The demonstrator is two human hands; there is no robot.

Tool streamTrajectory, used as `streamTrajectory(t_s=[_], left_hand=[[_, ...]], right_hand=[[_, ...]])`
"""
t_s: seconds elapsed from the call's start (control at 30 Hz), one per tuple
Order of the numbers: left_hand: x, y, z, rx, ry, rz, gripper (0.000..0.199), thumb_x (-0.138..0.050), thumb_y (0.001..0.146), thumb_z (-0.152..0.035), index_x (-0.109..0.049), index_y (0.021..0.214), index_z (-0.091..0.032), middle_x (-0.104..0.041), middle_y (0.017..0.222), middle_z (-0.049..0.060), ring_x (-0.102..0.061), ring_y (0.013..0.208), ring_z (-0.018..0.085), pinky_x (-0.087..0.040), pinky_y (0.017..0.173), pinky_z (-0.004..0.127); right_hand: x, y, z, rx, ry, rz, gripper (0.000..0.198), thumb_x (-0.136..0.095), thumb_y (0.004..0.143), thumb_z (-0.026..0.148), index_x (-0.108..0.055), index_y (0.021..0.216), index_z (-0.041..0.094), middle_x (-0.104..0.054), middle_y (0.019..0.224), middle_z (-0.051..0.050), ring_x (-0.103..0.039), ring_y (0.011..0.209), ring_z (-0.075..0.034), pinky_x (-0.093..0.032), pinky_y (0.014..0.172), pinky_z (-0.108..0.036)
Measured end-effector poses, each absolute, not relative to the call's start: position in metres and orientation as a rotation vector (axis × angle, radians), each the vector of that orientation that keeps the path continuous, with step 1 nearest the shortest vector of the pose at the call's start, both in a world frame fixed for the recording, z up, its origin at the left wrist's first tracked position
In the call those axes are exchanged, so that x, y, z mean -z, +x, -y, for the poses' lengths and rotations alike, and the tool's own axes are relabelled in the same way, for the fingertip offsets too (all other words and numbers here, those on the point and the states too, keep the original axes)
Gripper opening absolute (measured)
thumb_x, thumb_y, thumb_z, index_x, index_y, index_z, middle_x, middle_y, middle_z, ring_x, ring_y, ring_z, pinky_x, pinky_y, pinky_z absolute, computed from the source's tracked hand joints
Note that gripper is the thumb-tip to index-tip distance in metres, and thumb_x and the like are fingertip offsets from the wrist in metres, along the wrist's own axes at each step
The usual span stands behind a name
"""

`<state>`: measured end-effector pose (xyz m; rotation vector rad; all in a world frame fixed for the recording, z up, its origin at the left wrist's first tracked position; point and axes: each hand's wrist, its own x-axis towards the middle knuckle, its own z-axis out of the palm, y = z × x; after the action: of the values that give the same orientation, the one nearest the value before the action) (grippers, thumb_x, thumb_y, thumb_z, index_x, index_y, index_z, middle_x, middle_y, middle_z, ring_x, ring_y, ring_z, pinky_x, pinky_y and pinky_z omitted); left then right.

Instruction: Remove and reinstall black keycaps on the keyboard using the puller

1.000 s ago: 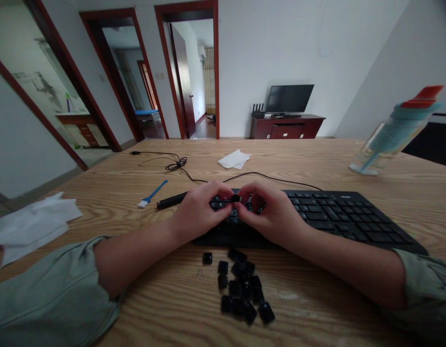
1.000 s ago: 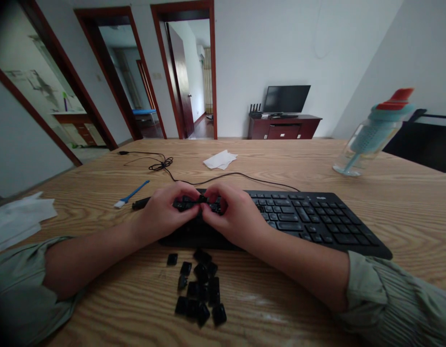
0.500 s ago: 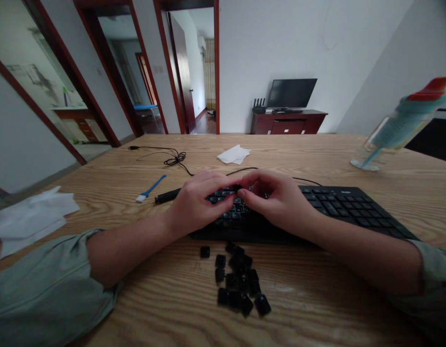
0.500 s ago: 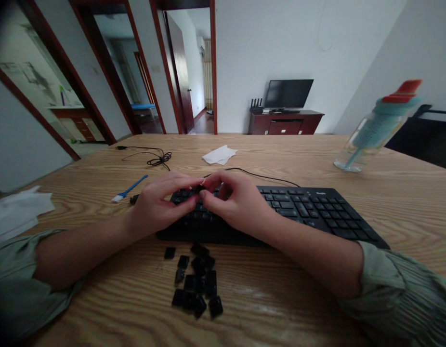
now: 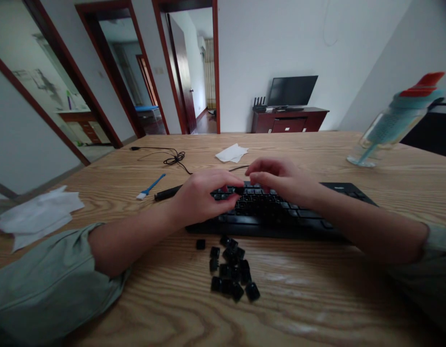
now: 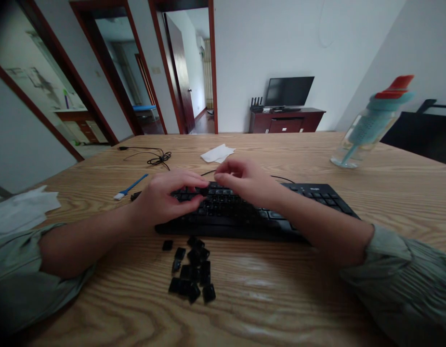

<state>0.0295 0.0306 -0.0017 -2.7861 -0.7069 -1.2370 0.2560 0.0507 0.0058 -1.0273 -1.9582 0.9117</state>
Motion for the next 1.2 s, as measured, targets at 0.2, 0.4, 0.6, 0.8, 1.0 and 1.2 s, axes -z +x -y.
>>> streamTrajectory(t_s=[0.2, 0.4, 0.6, 0.8, 1.0, 1.2], left_hand=[[0.018, 0.021, -0.041, 1.093, -2.871, 0.86, 0.017, -0.071, 0.084, -0.026, -0.07, 0.098, -0.017, -0.074, 0.089, 0.003, -0.067, 0.071, 0.011, -0.055, 0.072, 0.025], [0.024, 0.019, -0.047, 0.889, -3.04, 0.763, 0.011, -0.067, 0.088, -0.025, -0.073, 0.093, -0.019, -0.077, 0.097, 0.003, -0.07, 0.092, 0.015, -0.055, 0.085, 0.029], [0.027, 0.017, -0.05, 0.812, -3.096, 0.76, 0.012, -0.065, 0.089, -0.023, -0.075, 0.095, -0.02, -0.077, 0.101, 0.004, -0.07, 0.093, 0.015, -0.054, 0.087, 0.031], [0.025, 0.021, -0.049, 0.791, -3.072, 0.814, 0.012, -0.064, 0.09, -0.024, -0.074, 0.091, -0.019, -0.077, 0.097, 0.004, -0.069, 0.09, 0.016, -0.051, 0.089, 0.033], [0.02, 0.025, -0.046, 0.72, -3.058, 0.896, 0.012, -0.063, 0.089, -0.023, -0.074, 0.091, -0.018, -0.076, 0.096, 0.004, -0.067, 0.091, 0.017, -0.05, 0.089, 0.034], [0.02, 0.026, -0.047, 0.695, -3.046, 0.878, 0.011, -0.061, 0.088, -0.021, -0.072, 0.088, -0.018, -0.075, 0.095, 0.005, -0.067, 0.09, 0.017, -0.05, 0.09, 0.036]], right_hand=[[0.012, 0.305, -0.093, -0.373, -1.375, 2.043, 0.03, -0.057, 0.084, 0.045, -0.066, 0.088, 0.018, -0.067, 0.077, -0.006, -0.055, 0.065, -0.015, -0.042, 0.058, -0.029], [0.022, 0.308, -0.096, -0.256, -1.51, 2.227, 0.033, -0.053, 0.086, 0.048, -0.069, 0.093, 0.02, -0.069, 0.08, -0.006, -0.058, 0.067, -0.017, -0.042, 0.06, -0.031], [0.021, 0.303, -0.092, -0.23, -1.526, 2.302, 0.031, -0.052, 0.087, 0.046, -0.07, 0.092, 0.021, -0.069, 0.081, -0.007, -0.059, 0.069, -0.018, -0.042, 0.063, -0.033], [0.02, 0.3, -0.088, -0.203, -1.495, 2.341, 0.03, -0.051, 0.087, 0.043, -0.07, 0.089, 0.021, -0.069, 0.079, -0.007, -0.058, 0.067, -0.017, -0.041, 0.062, -0.032], [0.024, 0.301, -0.091, -0.176, -1.46, 2.361, 0.027, -0.051, 0.087, 0.04, -0.07, 0.089, 0.02, -0.068, 0.075, -0.006, -0.057, 0.064, -0.016, -0.04, 0.061, -0.031], [0.024, 0.304, -0.093, -0.126, -1.358, 2.377, 0.023, -0.055, 0.085, 0.038, -0.07, 0.086, 0.021, -0.068, 0.075, -0.005, -0.056, 0.065, -0.016, -0.041, 0.06, -0.031]])
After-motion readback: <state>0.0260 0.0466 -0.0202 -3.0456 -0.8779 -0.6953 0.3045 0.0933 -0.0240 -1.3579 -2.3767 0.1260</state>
